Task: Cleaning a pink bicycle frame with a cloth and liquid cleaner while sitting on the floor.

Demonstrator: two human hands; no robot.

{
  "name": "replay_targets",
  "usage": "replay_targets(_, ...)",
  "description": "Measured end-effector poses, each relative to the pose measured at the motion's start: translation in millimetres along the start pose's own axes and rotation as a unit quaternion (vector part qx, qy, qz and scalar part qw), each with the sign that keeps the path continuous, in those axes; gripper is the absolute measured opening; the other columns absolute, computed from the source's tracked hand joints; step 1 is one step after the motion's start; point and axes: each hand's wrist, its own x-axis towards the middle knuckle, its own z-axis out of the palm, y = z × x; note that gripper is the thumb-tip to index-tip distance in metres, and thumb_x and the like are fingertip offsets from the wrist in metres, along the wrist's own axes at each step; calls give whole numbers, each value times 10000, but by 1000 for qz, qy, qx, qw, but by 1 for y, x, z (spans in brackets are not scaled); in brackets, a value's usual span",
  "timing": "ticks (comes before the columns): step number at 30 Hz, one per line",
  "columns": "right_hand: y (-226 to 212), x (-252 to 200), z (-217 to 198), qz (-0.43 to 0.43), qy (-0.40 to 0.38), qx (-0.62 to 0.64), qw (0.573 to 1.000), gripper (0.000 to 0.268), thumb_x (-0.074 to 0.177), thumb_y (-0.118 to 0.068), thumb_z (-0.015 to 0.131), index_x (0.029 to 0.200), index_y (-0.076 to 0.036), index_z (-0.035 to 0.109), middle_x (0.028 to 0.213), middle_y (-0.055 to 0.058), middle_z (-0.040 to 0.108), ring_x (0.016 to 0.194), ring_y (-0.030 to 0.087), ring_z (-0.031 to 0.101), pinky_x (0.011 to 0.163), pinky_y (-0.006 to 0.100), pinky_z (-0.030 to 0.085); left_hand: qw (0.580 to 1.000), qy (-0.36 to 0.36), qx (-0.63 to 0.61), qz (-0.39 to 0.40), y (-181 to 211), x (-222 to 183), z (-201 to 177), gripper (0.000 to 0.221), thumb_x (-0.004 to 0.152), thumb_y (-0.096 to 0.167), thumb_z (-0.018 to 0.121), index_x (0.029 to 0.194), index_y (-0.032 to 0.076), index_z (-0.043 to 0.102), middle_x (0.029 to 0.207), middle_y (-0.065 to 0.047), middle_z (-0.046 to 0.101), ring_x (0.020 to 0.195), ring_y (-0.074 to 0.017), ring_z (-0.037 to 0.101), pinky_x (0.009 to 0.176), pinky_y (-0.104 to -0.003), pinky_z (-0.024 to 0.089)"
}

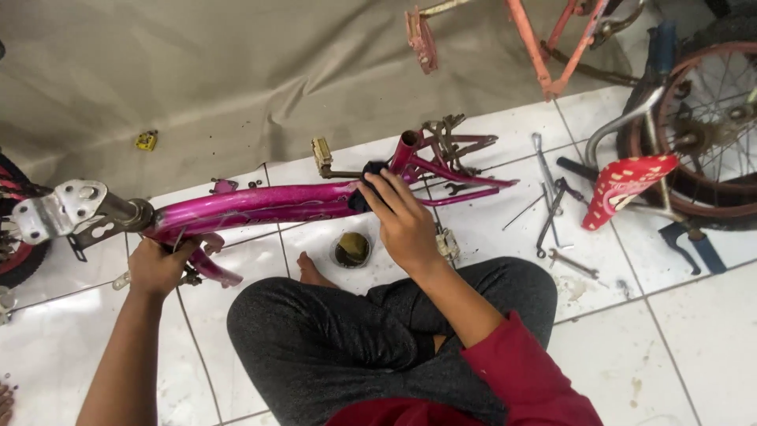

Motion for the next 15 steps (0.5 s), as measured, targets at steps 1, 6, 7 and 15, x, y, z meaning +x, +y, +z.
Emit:
replay_targets(1,8,3,1,-5,-1,1,1000,447,867,65,633,1291,-64,695,1379,60,643,1315,276,594,1037,360,576,1000,4,-3,-3,8,-1,-1,235,877,98,692,1094,56,772,855,-110,764,743,-276,720,687,-374,535)
replay_targets(6,56,8,12,-102,-29,-112,988,392,929,19,698,1311,-68,690,1484,31,580,1382,263,521,1239,371,386,999,21,41,-7,-4,1,6,226,899,210,698,1059,84,797,799,-92,759,664,-268,694,610,-357,501)
replay_targets(7,61,4,17,-105,-31,-113,987,392,929,19,698,1311,-68,690,1484,31,580,1382,263,521,1239,371,386,999,21,37,-8,0,-1,6,226,899,210,698,1059,84,797,799,-92,759,664,-268,694,610,-357,501)
replay_targets(15,49,-33,32,19,-107,63,992,484,860,148,552,1225,-119,723,1355,-3,681,1367,215,539,1140,357,479,995,-5,90,-50,-19,7,11,302,891,400,683,999,156,824,753,-89,756,711,-300,706,694,-394,512)
